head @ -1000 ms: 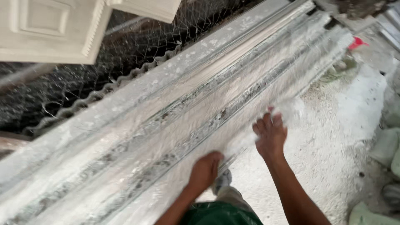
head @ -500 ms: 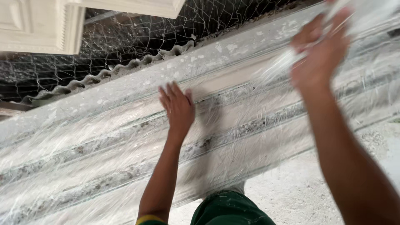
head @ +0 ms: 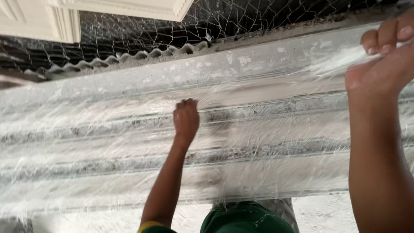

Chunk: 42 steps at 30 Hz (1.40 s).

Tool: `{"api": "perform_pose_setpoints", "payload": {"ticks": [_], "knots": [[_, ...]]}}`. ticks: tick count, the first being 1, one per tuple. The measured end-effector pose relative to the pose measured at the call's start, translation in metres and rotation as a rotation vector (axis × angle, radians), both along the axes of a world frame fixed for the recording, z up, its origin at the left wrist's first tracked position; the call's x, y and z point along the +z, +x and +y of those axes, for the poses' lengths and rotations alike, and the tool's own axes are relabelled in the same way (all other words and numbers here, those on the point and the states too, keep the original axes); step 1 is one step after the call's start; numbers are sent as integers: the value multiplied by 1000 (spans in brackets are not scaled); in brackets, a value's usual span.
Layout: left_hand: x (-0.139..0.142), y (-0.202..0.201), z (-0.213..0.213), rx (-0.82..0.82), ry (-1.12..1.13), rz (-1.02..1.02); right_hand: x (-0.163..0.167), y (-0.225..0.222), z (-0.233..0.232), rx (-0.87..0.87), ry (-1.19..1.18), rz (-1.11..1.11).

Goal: The person pulls strands of white fiberglass from a bucket and lays them over a long white mold. They then use a trowel to scoop a white paste from a bucket and spread it over the fiberglass strands, smoothing the surface along the mold.

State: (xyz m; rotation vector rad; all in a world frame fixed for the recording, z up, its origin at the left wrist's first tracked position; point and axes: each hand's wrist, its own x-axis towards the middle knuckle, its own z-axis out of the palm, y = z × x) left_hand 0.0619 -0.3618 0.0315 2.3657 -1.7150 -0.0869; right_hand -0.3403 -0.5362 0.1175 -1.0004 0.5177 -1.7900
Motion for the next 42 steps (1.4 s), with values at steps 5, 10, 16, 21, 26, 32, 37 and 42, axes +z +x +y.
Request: {"api": "perform_pose_setpoints", "payload": {"ticks": [5,10,16,21,26,32,37,42], "knots": [[32,-74,20,-13,-392,404,-13,96,62,170,75,12],[26,-172,20,-41,-408,1051,-27,77,60,321,436,-204],[-10,-121,-29,65,-325,153,-14,-102,-98,120,116,-212],[25,-169,-47,199,-454,-285,1,-105,-71,332,25,-136],[37,-326,-36,21,-399,935,-14,-42,6,587,542,-354],[-25,-257,-49,44,-582,421,-25,-122,-91,257,171,-155],[-41,-176,-67,228,-69,-117,-17,-172,-128,209,169,-156],[9,-258,-59,-105,-552,587,-34,-76,-33,488,191,-195]]}}
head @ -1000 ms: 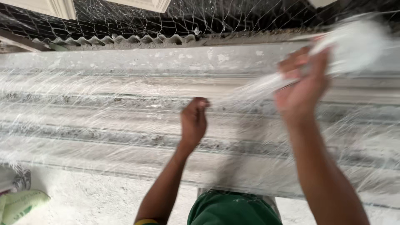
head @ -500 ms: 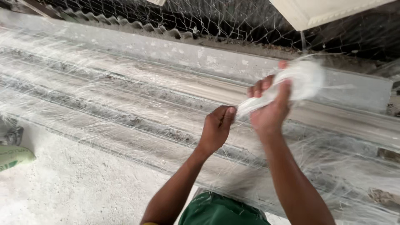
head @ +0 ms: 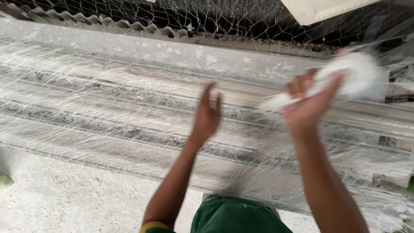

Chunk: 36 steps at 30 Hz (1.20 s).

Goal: The person pulls strands of white fiberglass from a bucket and lays them over a long white mold. They then use a trowel to scoop a white paste from a bucket and spread it over the fiberglass strands, smoothing the surface along the mold.

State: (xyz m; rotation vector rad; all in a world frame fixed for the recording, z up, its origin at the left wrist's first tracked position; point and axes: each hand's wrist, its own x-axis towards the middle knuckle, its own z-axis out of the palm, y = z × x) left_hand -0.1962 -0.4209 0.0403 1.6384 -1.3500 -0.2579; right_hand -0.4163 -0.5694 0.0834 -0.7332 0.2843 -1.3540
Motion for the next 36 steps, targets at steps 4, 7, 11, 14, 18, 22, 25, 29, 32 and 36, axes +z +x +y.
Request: {"api": "perform_pose_setpoints", "payload": {"ticks": [4,7,11,14,18,22,25,29,32,36], "knots": [[20,-52,10,-213,150,492,14,27,26,-52,60,146],[7,-30,5,-134,30,390,23,-19,-9,-138,-21,157],[-20,15,-14,44,199,-152,10,-98,-62,-306,-3,126],[-18,22,-22,225,444,-502,5,-112,-70,-283,-37,144],[13,-21,-14,186,74,-355,7,-55,-22,-193,54,121],[27,-78,-6,-288,415,498,5,-10,26,-50,124,106],[8,-81,-14,-304,31,463,11,-43,3,-74,43,113],[-32,-53,-39,-122,179,3,25,-130,-64,-453,8,150],[-45,-30,-54,-65,452,-293,40,-176,-93,-553,37,168],[-18,-56,-46,73,208,-553,32,-147,-52,-340,-15,249]]}}
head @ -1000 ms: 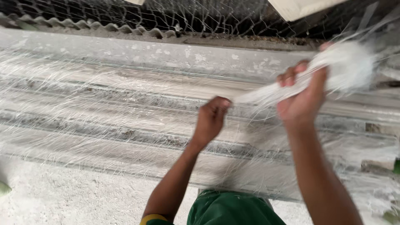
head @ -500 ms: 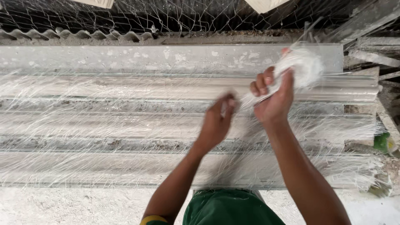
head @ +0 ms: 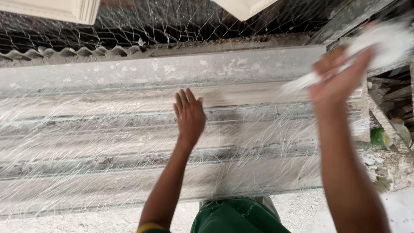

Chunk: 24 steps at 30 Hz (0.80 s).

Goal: The person pulls strands of white fiberglass from a bucket and lays them over a long white mold. They then use a trowel to scoop a white paste from a bucket and spread it over the fiberglass strands, smoothing the surface along the mold.

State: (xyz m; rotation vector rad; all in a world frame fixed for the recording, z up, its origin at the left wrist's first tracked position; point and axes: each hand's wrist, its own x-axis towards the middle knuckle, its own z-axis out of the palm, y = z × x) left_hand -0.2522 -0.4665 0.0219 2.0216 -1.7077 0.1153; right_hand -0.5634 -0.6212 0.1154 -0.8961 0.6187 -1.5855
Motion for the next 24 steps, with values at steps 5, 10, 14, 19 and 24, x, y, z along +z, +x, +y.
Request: {"api": "perform_pose_setpoints", "payload": {"ticks": [5,10,14,19,24], "knots": [[54,-88,26,-242,127,1114,-29,75,70,181,326,-151],[32,-94,7,-145,-61,805,-6,6,13,206,-93,-28],[-11,-88,-25,-84,-60,400,10,-86,-60,-50,-55,-174],[-12,-106,-45,357,-56,-709,12,-153,-91,-67,-112,-182],[14,-220,-34,-52,-294,525,-21,-107,-32,277,3,-355]]}}
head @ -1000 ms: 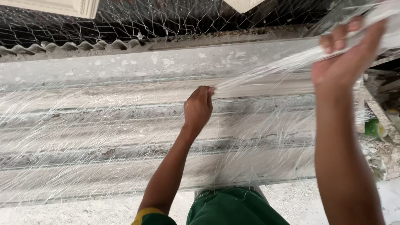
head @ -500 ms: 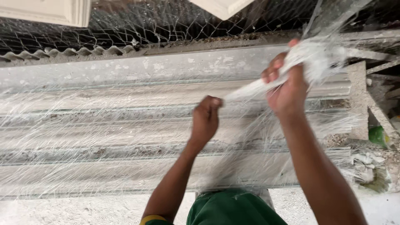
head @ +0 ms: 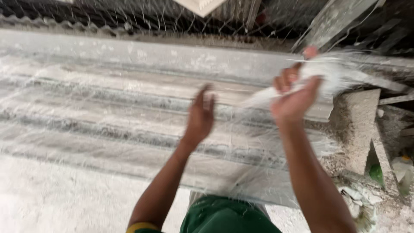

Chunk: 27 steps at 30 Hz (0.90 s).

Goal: The person pulls strands of white fiberglass from a bucket and lays them over a long white mold. They then use a trowel to scoop a white paste from a bucket and spread it over the fiberglass strands, smoothing the surface along the mold.

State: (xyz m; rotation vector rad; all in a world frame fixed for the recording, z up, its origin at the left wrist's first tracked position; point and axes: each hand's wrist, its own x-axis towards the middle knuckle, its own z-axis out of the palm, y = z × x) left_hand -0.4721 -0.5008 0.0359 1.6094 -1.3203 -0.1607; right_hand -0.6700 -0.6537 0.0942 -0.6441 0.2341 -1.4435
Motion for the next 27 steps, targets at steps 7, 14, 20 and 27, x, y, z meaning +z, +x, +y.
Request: {"api": "perform_pose_setpoints", "payload": {"ticks": [7,14,20,27], "knots": [[5,-24,-17,-24,268,146,-32,-52,-54,-107,-1,148],[-32,27,-46,-37,693,-382,-22,-186,-144,-408,-88,263],[19,-49,-37,69,380,-153,-12,-95,-39,-168,-79,182],[-2,-113,-55,-274,383,203,-16,-122,-40,-192,64,315]]}}
